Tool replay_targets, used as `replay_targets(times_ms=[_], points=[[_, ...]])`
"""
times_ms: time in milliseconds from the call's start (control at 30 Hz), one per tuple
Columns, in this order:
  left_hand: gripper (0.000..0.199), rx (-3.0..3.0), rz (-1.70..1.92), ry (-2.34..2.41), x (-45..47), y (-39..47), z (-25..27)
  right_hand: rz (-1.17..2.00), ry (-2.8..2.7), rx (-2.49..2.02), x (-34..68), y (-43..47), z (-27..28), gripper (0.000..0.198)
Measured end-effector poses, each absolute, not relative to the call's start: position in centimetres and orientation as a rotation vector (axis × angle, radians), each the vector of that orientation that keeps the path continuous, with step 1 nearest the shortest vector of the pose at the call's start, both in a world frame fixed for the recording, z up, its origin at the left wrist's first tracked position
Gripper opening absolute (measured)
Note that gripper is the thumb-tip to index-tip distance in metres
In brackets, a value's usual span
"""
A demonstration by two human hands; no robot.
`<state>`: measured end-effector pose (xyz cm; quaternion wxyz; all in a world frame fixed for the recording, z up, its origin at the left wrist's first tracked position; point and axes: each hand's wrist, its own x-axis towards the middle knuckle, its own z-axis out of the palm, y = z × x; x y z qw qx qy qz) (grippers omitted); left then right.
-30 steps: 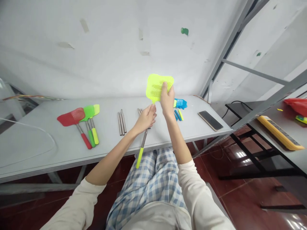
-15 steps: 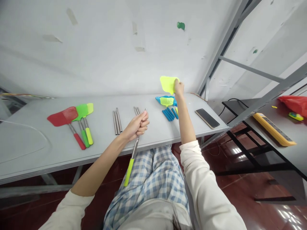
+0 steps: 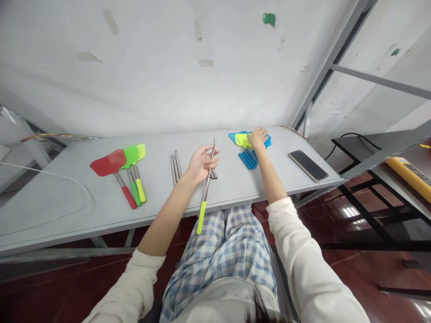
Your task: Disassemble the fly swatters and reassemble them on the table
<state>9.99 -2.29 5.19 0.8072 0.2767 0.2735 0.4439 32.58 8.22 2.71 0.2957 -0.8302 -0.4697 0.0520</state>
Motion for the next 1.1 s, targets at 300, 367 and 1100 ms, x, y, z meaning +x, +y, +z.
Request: replay_targets(times_ms=[300, 367, 1100], points=[[0.044, 0.532, 1.043, 0.644, 13.1, -4.3, 4.8, 0.922, -1.150, -1.085, 22.8, -3.8, 3.7, 0.039], [0.043, 0.667, 1.039, 0.689, 12.6, -5.3, 3.9, 0.940, -0.953, -0.977, 22.0, -3.7, 4.3, 0.042], [0.033, 1.520, 1.030, 1.180, 8.0, -7.3, -1.1, 1.570, -0.400, -0.637, 20.6, -3.0, 3.6, 0.018]])
